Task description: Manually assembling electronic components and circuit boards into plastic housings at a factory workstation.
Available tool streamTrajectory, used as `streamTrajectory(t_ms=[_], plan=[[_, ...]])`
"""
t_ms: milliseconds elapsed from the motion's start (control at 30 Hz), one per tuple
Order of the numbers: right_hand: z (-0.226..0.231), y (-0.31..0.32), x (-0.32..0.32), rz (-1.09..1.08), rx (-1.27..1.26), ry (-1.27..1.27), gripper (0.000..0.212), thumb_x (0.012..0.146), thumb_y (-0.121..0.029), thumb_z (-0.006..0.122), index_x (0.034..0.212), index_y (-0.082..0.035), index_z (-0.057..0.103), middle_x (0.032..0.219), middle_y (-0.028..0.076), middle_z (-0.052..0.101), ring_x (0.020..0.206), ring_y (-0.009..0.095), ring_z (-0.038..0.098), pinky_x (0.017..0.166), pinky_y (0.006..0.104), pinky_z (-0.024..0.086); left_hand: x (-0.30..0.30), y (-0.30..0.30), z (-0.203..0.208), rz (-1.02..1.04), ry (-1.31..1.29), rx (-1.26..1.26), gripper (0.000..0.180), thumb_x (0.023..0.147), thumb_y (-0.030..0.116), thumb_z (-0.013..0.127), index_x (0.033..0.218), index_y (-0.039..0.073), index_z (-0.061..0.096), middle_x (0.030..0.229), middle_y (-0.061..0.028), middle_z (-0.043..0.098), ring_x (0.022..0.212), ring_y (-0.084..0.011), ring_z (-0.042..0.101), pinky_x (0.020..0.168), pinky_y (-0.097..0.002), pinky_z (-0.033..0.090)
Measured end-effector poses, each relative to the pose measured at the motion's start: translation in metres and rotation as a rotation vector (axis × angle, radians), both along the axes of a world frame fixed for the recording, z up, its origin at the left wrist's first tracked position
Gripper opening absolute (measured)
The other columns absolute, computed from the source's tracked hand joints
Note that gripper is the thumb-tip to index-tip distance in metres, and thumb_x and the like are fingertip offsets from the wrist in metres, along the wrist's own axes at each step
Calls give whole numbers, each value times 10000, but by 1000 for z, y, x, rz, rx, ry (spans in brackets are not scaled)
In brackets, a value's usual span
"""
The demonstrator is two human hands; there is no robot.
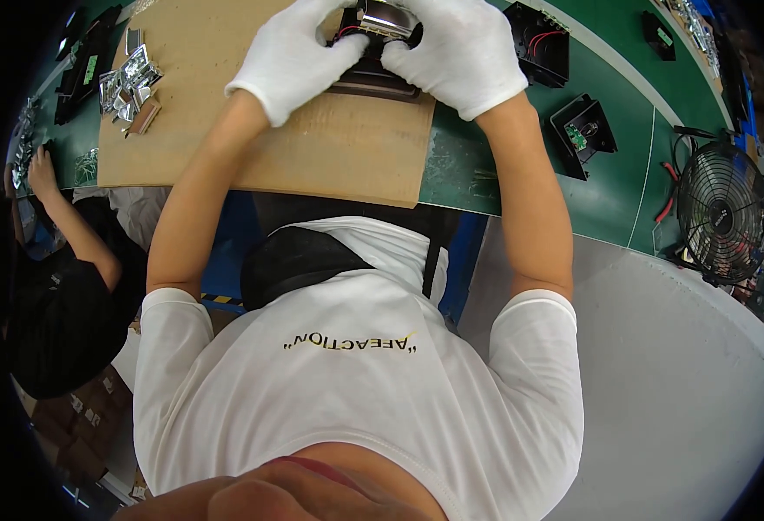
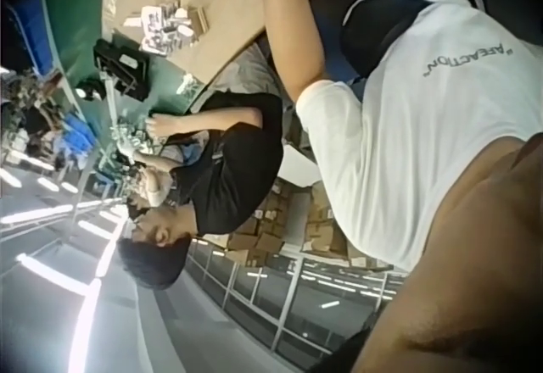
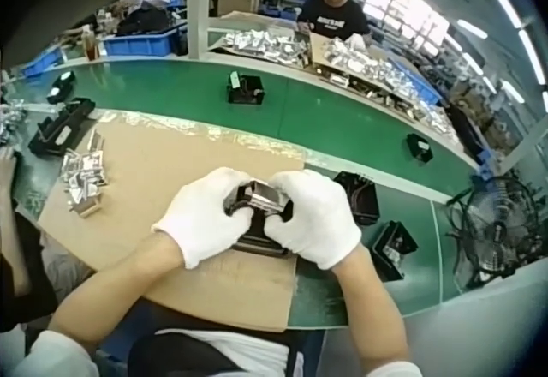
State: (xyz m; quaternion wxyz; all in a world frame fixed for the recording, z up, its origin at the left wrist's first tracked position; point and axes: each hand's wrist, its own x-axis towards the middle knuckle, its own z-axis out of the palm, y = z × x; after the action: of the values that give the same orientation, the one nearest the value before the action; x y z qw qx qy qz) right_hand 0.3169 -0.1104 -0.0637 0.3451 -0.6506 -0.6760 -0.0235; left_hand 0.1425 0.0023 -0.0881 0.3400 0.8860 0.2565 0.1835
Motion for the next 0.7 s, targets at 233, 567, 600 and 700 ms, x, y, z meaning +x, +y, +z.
streamTrajectory(t_ms=[233,567,600,700], plan=[[2,-1,3,-46,-164,64,313,672,-120,715,975,-43,723,882,137,722,755,366,655,690,388,536,0,0,8,61,208,-92,742,804,291,822,1439,34,539,1364,-215,648,1190,-380,664,1040,-396,532],[-3,6,7,-96,-283,75,353,678,-140,718,1012,-26,739,920,135,738,779,366,667,724,390,547,-16,-14,25,22,125,-315,908,764,315,856,1513,-20,467,1399,-234,634,1248,-381,646,1073,-392,518],[-3,7,6,-82,-269,89,355,680,-143,718,1014,-25,739,922,135,739,781,366,668,728,390,548,-16,-13,22,18,110,-318,904,761,319,858,1508,-13,472,1389,-231,640,1240,-382,650,1067,-395,521],[0,7,6,-58,-243,115,360,683,-148,719,1020,-22,741,927,137,740,786,366,670,737,389,551,-16,-13,20,5,80,-328,896,756,328,863,1499,2,483,1369,-227,652,1222,-385,658,1053,-400,527]])
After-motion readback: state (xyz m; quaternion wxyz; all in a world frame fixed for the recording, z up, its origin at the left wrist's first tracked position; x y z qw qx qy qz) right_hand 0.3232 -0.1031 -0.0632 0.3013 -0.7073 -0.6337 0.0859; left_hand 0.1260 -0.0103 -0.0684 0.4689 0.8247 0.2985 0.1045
